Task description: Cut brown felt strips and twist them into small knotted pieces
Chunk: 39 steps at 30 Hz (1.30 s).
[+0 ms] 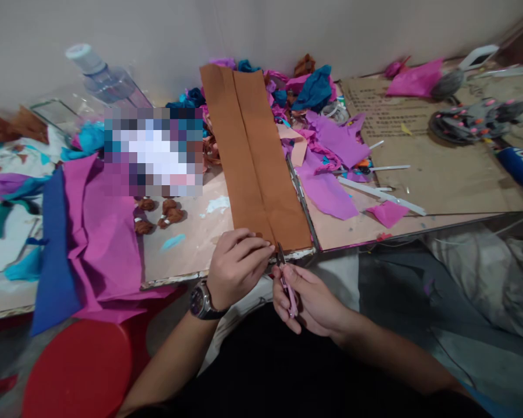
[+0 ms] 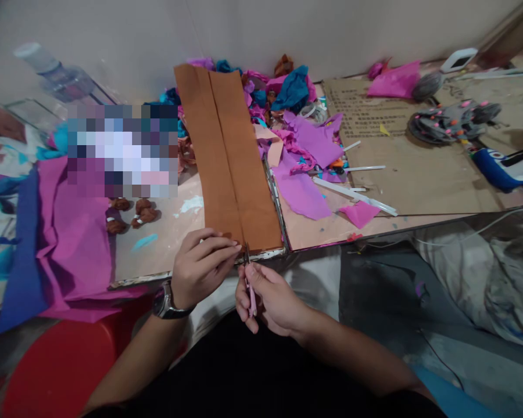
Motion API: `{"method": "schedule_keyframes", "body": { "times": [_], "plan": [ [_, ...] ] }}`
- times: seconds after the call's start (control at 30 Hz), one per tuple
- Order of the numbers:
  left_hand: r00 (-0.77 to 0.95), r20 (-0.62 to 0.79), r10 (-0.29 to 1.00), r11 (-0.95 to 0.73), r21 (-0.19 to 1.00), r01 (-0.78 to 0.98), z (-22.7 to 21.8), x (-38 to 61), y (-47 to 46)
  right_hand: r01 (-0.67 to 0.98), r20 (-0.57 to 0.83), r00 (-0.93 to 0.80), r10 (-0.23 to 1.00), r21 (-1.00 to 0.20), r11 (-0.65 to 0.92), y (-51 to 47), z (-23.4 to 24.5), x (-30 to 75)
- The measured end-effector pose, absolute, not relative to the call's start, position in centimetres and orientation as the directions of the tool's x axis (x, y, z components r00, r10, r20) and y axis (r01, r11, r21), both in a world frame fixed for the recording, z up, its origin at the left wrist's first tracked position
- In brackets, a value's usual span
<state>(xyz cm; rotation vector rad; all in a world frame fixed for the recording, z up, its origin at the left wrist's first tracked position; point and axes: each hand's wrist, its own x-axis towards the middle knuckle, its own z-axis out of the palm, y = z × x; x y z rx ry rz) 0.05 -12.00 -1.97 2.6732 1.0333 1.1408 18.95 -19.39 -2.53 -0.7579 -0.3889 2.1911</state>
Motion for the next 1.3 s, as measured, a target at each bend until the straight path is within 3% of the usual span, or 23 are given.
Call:
{"method": "schedule_keyframes", "body": {
  "times": [1.3],
  "plan": [
    [0.51, 0.603, 0.613, -0.768, 0.302, 0.565, -2.29, -0.11, -11.96, -0.557, -0.399, -0.518, 0.757, -0.514, -0.652, -19.37, -2.48, 18.92]
  ]
}}
